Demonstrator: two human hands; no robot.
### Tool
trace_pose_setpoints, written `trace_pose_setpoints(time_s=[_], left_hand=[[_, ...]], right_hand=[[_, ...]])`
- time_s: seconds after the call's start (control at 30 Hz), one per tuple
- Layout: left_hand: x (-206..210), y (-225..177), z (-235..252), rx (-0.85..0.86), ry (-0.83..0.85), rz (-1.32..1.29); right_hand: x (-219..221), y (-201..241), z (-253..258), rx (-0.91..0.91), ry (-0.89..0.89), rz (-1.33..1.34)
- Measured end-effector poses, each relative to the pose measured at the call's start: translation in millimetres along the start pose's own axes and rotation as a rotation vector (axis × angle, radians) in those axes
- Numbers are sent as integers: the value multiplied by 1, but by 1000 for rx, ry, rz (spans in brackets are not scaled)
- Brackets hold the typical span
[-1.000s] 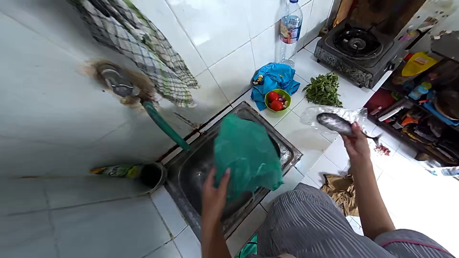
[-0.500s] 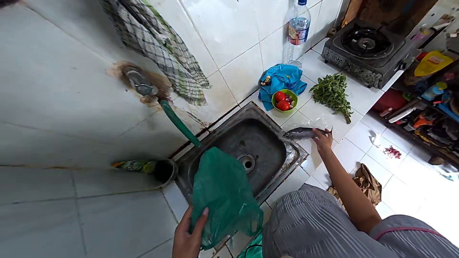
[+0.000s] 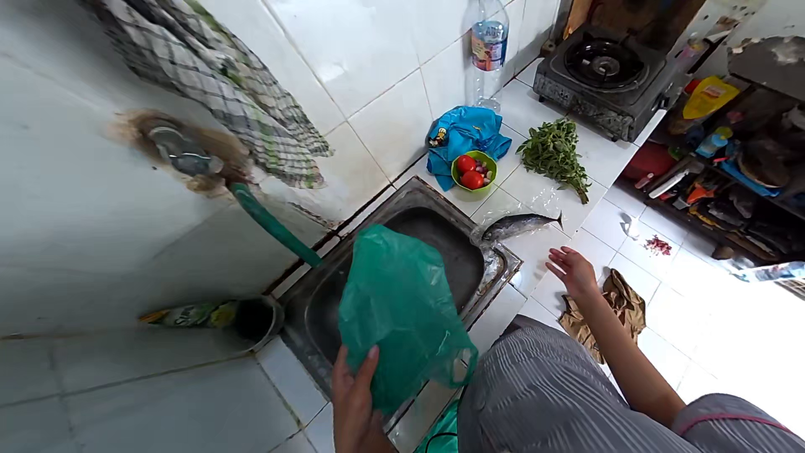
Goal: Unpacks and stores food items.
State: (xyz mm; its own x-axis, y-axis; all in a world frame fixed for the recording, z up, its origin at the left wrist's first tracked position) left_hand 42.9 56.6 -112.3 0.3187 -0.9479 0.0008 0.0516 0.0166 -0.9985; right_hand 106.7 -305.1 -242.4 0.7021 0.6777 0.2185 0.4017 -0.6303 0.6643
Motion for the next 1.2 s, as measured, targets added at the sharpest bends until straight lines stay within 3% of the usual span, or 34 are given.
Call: trace_pose_setpoints(time_s=[0.27, 0.8, 1.03, 1.2], left_hand=[[35, -3, 4, -21, -1, -233], [106, -21, 8, 90, 228, -375], [159, -18, 1, 178, 393, -421], [227, -25, -31, 197, 464, -487]], right_hand=[[-8, -22, -23, 80, 45, 39], [-127, -22, -26, 91, -175, 396], [-189, 8, -19, 82, -215, 534], [-259, 45, -6, 57, -246, 614]])
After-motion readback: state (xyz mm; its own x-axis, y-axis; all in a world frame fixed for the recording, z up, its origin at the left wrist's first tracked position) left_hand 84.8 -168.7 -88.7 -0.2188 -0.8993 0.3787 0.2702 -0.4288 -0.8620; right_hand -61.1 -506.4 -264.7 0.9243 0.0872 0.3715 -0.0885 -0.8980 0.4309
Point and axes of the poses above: each hand's wrist, its own z-axis towards the middle knuckle, its own x-axis out of the palm, y = z × x, the point moved 1 cm from there along z, towards the middle knuckle, and after that the axes turned 9 degrees about x, right-handed, at the moved point
